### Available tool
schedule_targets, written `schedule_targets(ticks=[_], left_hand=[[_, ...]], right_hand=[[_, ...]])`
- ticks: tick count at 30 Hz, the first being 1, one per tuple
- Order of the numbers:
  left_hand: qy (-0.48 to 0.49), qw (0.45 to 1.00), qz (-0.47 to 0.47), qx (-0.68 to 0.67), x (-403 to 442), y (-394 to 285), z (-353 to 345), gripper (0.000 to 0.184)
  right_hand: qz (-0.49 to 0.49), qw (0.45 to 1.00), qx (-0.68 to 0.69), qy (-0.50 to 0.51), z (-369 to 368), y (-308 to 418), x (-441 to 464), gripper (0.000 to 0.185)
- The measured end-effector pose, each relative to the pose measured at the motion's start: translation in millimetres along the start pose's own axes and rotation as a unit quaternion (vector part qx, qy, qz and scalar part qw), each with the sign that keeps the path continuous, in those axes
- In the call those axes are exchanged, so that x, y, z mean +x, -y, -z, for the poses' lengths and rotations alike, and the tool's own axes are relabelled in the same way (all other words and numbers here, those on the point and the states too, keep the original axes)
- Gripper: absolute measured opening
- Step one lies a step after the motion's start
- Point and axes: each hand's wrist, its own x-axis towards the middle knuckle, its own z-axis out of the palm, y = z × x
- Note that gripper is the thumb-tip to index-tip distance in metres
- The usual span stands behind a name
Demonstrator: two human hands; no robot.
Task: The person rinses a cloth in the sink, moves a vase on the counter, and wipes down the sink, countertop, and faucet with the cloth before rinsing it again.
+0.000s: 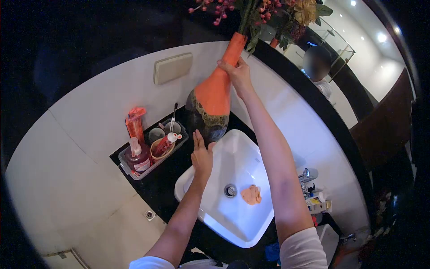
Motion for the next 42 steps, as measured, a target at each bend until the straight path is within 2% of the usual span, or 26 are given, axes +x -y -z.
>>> schedule_targets(ticks=[2,6,9,11,17,20,21,24,25,26,28,29,30,32,35,38,40,42], left_hand=[[-0.027,0.997,-0.041,0.056,-0.2,11.4,-7.5,0.074],[-0.042,0.996,-0.063,0.041,3.1,21.0,-9.6,0.075],[-0.024,0.997,-0.07,0.014,8.2,19.8,-7.3,0.076],[0.02,0.996,-0.082,0.002,16.2,24.1,-5.0,0.076],[0.127,0.979,-0.147,-0.052,48.4,43.4,10.9,0.072],[0.072,0.974,-0.209,-0.059,60.7,63.3,2.4,0.066],[0.091,0.977,-0.165,-0.096,61.7,58.3,7.2,0.061],[0.095,0.973,-0.163,-0.134,70.9,66.7,1.3,0.06],[0.084,0.971,-0.162,-0.154,73.1,65.0,0.0,0.07],[0.087,0.97,-0.167,-0.155,73.6,63.8,-1.6,0.07],[0.087,0.98,-0.135,-0.12,68.8,49.2,7.9,0.086],[0.082,0.982,-0.107,-0.134,69.1,40.8,11.6,0.101],[0.083,0.982,-0.109,-0.134,75.1,45.0,7.3,0.101],[0.009,0.978,-0.188,-0.092,88.5,61.0,-5.0,0.099],[-0.003,0.973,-0.213,-0.088,91.9,52.9,5.4,0.09],[0.017,0.982,-0.184,-0.047,92.8,38.0,17.0,0.084],[0.019,0.985,-0.17,-0.019,98.9,44.0,13.7,0.084],[0.024,0.988,-0.155,0.01,104.1,49.3,13.5,0.084]], right_hand=[[0.026,0.996,-0.075,-0.039,-0.8,-4.3,-0.7,0.046],[0.02,0.984,-0.161,-0.068,10.5,-5.1,-4.4,0.044],[0.024,0.986,-0.131,-0.104,25.4,-12.9,-1.0,0.043],[0.048,0.968,-0.194,-0.154,41.9,-31.7,8.2,0.044],[0.025,0.927,-0.268,-0.263,41.6,-0.5,-16.3,0.05],[0.03,0.901,-0.311,-0.302,48.9,-18.3,-6.5,0.051],[0.015,0.887,-0.333,-0.32,46.9,-18.7,-6.8,0.055],[-0.016,0.882,-0.343,-0.322,38.2,-9.3,-9.2,0.058],[-0.073,0.868,-0.371,-0.323,36.0,-7.1,-6.1,0.063],[-0.071,0.866,-0.37,-0.328,33.7,-5.8,-4.6,0.063],[-0.086,0.869,-0.368,-0.32,27.3,-4.6,-4.2,0.068],[-0.085,0.868,-0.368,-0.323,23.2,-3.7,-3.7,0.068],[-0.082,0.863,-0.379,-0.323,18.6,-2.0,-3.7,0.072],[-0.081,0.858,-0.39,-0.324,16.1,-3.6,-2.1,0.077],[-0.044,0.856,-0.4,-0.325,14.0,-9.0,3.8,0.081],[-0.077,0.85,-0.425,-0.3,11.8,-13.2,11.3,0.083],[0.026,0.819,-0.447,-0.359,8.1,-23.7,14.5,0.073],[0.002,0.833,-0.44,-0.337,8.6,-23.5,17.5,0.074]])
